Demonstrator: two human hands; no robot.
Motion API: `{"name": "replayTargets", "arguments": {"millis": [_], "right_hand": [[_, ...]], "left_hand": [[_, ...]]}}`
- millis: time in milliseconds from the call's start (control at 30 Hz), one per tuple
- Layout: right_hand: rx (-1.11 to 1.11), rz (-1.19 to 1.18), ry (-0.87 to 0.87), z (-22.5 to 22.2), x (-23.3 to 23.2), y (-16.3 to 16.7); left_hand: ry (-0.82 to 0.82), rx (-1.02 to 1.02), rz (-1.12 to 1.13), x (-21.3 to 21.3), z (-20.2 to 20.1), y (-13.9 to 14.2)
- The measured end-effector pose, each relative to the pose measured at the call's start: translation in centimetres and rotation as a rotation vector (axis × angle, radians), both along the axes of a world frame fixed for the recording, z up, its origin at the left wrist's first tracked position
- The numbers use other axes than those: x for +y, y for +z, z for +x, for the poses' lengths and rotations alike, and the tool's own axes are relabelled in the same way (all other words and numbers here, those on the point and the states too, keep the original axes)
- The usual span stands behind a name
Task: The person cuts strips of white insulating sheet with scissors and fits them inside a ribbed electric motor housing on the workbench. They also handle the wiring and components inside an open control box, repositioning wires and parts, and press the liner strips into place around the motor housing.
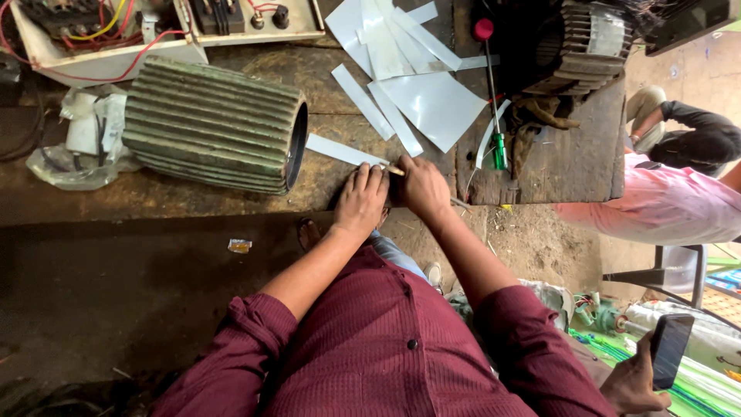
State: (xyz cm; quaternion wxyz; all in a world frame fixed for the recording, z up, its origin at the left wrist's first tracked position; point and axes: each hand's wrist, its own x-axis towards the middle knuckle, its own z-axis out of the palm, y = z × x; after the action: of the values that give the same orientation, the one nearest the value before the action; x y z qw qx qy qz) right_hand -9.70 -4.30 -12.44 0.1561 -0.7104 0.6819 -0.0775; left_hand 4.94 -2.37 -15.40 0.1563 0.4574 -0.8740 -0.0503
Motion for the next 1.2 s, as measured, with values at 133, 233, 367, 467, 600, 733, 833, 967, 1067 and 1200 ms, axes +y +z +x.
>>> {"name": "replayTargets", "arguments": {"millis": [133, 233, 367, 467, 600, 733, 833, 967, 1067, 1200], "right_hand": [[-0.094, 0.144, -0.09, -0.7, -1.4, 0.4], [-0.044, 0.09, -0.006, -1.2, -1.4, -0.3], [-0.052, 0.044, 0.045, -1.1, -0.6, -1.6], [-0.044, -0.054, 0.065, -0.5, 0.3, -1.8], [0.021, -0.159, -0.012, 0.1, -0.1, -0.8], [0.002, 0.125, -0.083, -1.1, -1.6, 0.3], [-0.193, -0.009, -0.273, -2.0, -0.6, 0.7], [-0.834, 0.219, -0.536, -2.6, 2.2, 1.0], [-1.118, 0.505, -0.607, -3.6, 2.7, 1.9], [-1.38, 0.44, -0.656, -3.9, 3.2, 2.5]], "left_hand": [[-0.004, 0.037, -0.037, 0.4, 0.4, -0.7], [-0.035, 0.116, -0.003, 0.7, 0.6, -1.0], [-0.032, 0.081, 0.048, 0.6, 0.9, -0.3], [-0.035, 0.043, 0.112, -0.2, 1.1, 0.7], [-0.036, 0.02, 0.115, -1.2, 0.6, 2.1], [-0.033, 0.085, 0.073, -2.0, -0.1, 3.2], [-0.106, 0.106, -0.037, -2.8, 0.2, 4.1], [-0.181, 0.181, -0.002, -3.6, 1.1, 6.0], [-0.406, 0.505, 0.091, -2.4, 1.8, 8.0], [-0.579, 0.697, 0.174, 0.3, 1.8, 10.6]]}}
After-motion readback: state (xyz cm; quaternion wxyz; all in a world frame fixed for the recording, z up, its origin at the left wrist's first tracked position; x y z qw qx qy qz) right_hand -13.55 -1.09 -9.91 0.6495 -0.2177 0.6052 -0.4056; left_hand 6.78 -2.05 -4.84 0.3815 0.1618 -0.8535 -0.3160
